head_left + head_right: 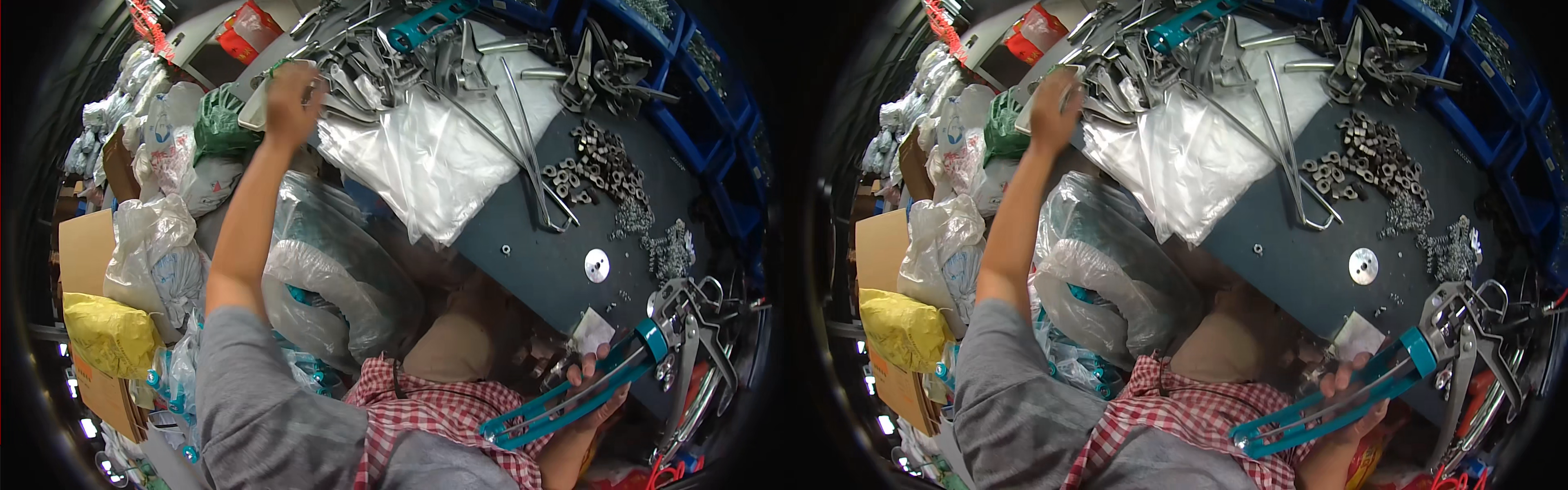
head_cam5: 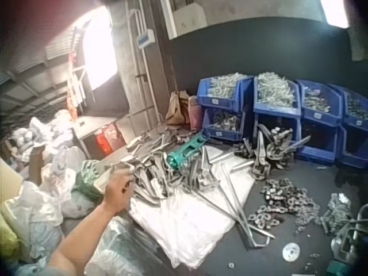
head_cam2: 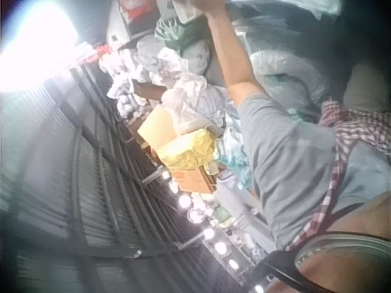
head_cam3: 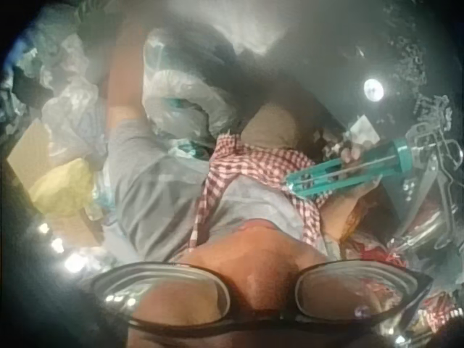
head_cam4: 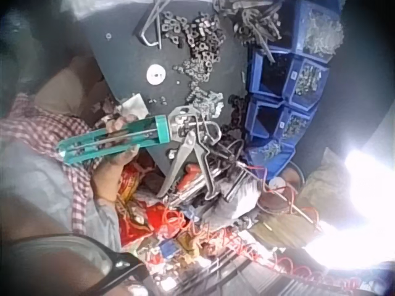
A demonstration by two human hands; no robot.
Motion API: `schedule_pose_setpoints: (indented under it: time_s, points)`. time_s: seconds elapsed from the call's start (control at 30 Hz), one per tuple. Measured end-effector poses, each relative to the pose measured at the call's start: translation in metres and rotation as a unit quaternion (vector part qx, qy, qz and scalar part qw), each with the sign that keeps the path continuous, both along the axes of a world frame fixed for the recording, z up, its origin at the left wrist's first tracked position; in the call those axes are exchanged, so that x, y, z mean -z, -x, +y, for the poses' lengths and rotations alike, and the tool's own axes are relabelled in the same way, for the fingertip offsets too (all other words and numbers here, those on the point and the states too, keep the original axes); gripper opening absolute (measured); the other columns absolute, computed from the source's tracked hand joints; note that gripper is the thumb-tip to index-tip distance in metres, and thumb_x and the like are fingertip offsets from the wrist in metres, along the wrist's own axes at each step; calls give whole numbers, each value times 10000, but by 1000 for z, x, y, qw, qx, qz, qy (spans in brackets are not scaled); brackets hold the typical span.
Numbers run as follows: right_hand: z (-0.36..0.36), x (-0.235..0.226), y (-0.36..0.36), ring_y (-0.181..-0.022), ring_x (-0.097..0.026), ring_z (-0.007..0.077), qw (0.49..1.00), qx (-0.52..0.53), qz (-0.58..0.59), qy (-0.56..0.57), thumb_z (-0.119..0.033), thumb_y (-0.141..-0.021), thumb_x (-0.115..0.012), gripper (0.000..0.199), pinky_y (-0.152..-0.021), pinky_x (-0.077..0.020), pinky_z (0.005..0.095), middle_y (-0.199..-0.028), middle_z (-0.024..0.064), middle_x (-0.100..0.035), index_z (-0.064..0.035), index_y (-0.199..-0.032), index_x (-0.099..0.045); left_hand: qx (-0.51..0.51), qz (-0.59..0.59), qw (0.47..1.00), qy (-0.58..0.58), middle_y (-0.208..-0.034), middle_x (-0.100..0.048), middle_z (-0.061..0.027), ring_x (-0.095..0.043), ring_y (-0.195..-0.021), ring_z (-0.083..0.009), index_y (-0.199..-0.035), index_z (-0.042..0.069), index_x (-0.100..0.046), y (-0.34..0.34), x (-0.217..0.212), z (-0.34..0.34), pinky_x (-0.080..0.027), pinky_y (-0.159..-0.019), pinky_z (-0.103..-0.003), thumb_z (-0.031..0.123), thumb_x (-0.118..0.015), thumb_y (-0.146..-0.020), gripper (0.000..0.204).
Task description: Assembling the components of a manual caulking gun including the frame, rod, and piston using hand tools.
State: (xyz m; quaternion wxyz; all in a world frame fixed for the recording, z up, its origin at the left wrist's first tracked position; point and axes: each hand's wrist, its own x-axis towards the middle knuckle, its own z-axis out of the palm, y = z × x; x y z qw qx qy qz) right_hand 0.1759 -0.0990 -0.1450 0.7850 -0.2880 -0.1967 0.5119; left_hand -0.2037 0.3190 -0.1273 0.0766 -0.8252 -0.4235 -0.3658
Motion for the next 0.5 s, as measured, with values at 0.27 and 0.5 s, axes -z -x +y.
schedule_pose_setpoints:
  time_s: [0.27,0.5]
  points:
    - [-2,3,0,-836,-493,192,998,-69,8,-12,-314,-846,-547,684,-640,-424,337,-1100,120,-455,-97,-1373,-168,60,277,958,35,-1251,-492,-72,-421,-1200,-180,-1203,120,-490,-6,31,-101,-256,-1027,-440,287,-615,-760,489]
    - [-5,0,6,-840,-509,202,998,-55,-3,26,-328,-843,-536,576,-637,-441,317,-1077,144,-469,-99,-1313,-295,108,66,977,170,-758,-623,-77,-578,-708,-226,-813,45,-624,-33,6,-88,-438,-697,-328,205,-594,-781,165]
